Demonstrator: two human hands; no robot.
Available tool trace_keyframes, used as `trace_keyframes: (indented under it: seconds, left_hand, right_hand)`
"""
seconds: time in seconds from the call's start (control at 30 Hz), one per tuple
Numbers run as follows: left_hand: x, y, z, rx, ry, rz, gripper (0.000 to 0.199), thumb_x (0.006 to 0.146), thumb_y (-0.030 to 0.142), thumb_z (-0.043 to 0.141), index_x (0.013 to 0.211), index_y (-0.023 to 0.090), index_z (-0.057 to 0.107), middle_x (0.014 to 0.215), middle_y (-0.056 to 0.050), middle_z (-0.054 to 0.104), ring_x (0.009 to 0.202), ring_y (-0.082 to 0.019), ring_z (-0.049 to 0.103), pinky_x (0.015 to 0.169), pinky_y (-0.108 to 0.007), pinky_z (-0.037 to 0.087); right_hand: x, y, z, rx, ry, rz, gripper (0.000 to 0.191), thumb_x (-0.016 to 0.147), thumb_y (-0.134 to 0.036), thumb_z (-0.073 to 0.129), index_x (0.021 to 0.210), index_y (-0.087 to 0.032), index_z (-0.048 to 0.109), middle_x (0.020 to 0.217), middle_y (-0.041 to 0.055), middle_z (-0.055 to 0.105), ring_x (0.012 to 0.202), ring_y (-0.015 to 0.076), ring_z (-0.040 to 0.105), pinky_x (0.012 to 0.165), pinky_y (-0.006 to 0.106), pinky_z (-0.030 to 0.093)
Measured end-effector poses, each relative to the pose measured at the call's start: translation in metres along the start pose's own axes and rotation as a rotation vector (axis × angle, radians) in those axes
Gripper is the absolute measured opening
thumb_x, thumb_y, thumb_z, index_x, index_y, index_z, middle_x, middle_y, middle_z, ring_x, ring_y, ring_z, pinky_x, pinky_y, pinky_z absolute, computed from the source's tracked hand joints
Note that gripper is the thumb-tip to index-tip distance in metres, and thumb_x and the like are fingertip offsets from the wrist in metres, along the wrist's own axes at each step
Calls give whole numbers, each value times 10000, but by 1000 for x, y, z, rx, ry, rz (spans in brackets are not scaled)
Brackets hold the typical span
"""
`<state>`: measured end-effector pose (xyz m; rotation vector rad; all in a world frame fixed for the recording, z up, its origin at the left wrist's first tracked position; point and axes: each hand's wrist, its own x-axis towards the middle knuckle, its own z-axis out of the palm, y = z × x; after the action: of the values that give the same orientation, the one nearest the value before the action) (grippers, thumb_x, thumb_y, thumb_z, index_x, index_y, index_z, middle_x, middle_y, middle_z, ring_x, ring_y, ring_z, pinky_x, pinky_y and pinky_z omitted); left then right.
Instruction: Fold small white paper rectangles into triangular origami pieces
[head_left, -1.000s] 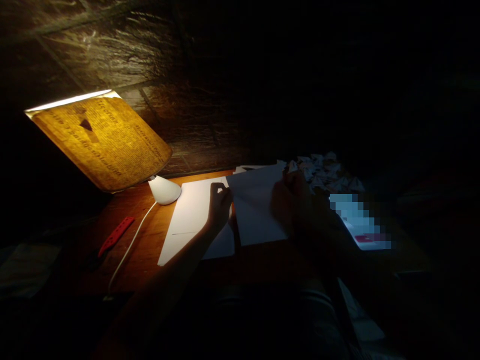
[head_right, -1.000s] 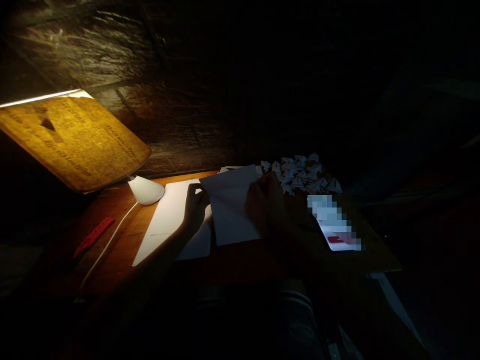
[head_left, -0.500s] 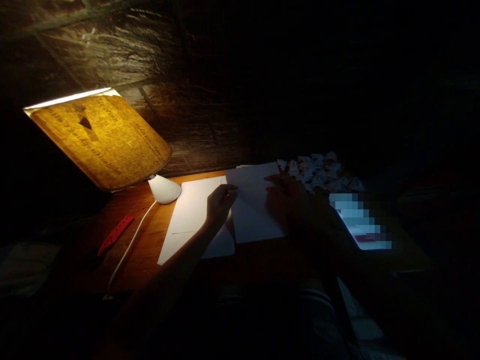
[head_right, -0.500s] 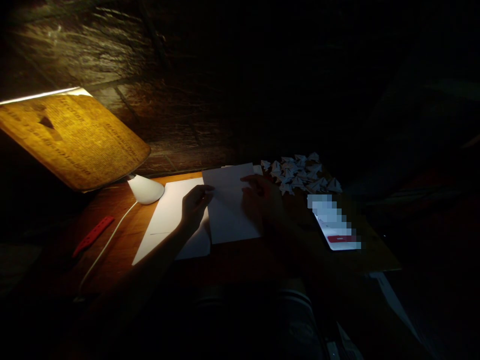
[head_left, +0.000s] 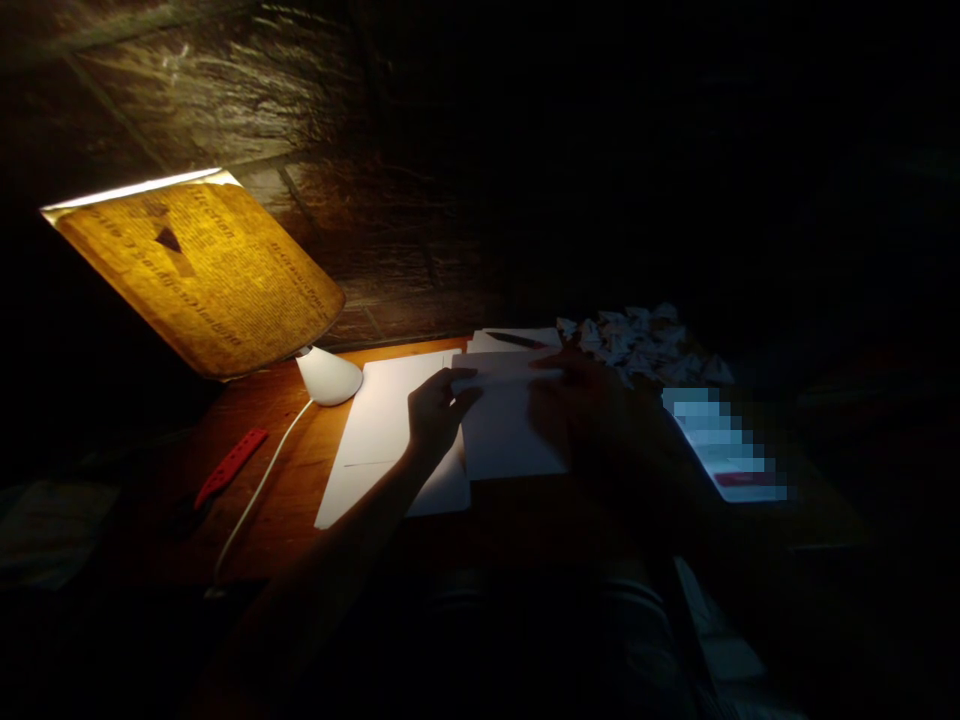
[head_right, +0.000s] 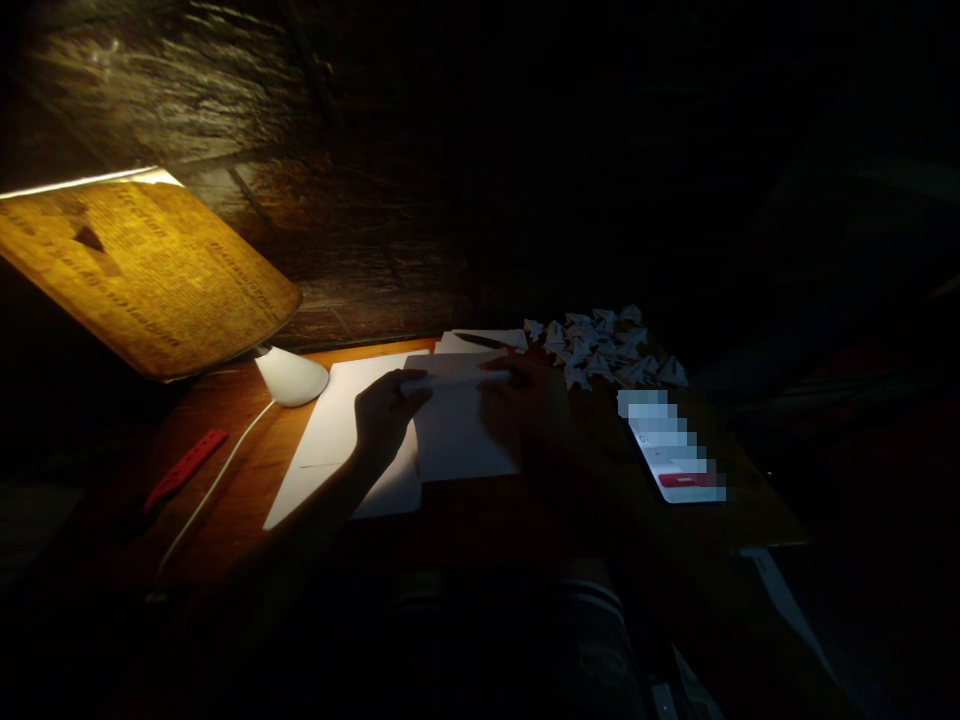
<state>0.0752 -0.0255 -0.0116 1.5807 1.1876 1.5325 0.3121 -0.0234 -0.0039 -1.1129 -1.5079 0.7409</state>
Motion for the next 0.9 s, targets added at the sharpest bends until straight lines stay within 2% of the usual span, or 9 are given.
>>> trace_keyframes:
  seconds: [0.13,0.23,0.4,0.5,0.6,0.7,0.9]
  left_hand:
    - [-1,5,0,9,13,46,114,793,275,858,877,228,798,805,-11,738,728,-156,664,680,-291,562]
    - [0,5,-1,33,10,104,109,817,311,853,826,227,786,798,-8,678,746,-154,634,677,-290,545]
    - [6,-1,-4,123,38,164,208,813,403,861,761,226,765,906,-29,577,855,-179,597,739,-328,556]
    - [6,-2,-4,37,9,145,205,802,381,862,767,214,749,946,-41,620,913,-191,620,759,-321,541]
    - [3,0,-3,-41,-74,70,169,814,328,835,786,196,732,834,-15,666,792,-157,621,678,-274,494]
    - [0,3,0,-50,-134,31,172,793,305,833,767,180,717,741,6,671,689,-132,597,619,-251,460]
    - [-3,6,3,-31,-230,74,138,805,288,818,783,180,734,759,-17,703,709,-144,639,637,-257,499]
  right_hand:
    - [-2,0,2,105,1,9,175,800,-366,814,926,-245,795,998,52,806,897,223,732,812,373,579]
    - [-2,0,1,112,-14,6,122,832,-350,782,900,-249,787,980,46,799,905,227,734,823,386,584]
    - [0,1,-5,-64,6,-87,104,850,-334,771,798,-243,769,906,50,709,906,241,682,831,410,569]
    - [3,4,-8,-142,7,-133,186,879,-387,762,779,-232,746,967,71,635,954,253,652,838,423,572]
    - [4,7,-9,-138,-62,-196,189,902,-412,754,861,-228,747,1069,90,634,1032,260,660,874,431,582]
    - [3,8,-9,-139,-149,-283,192,898,-430,774,957,-247,769,1065,82,704,1040,267,688,913,458,580]
    - [4,2,-9,-257,-280,-402,133,948,-333,723,870,-251,793,916,67,783,895,246,716,844,419,570]
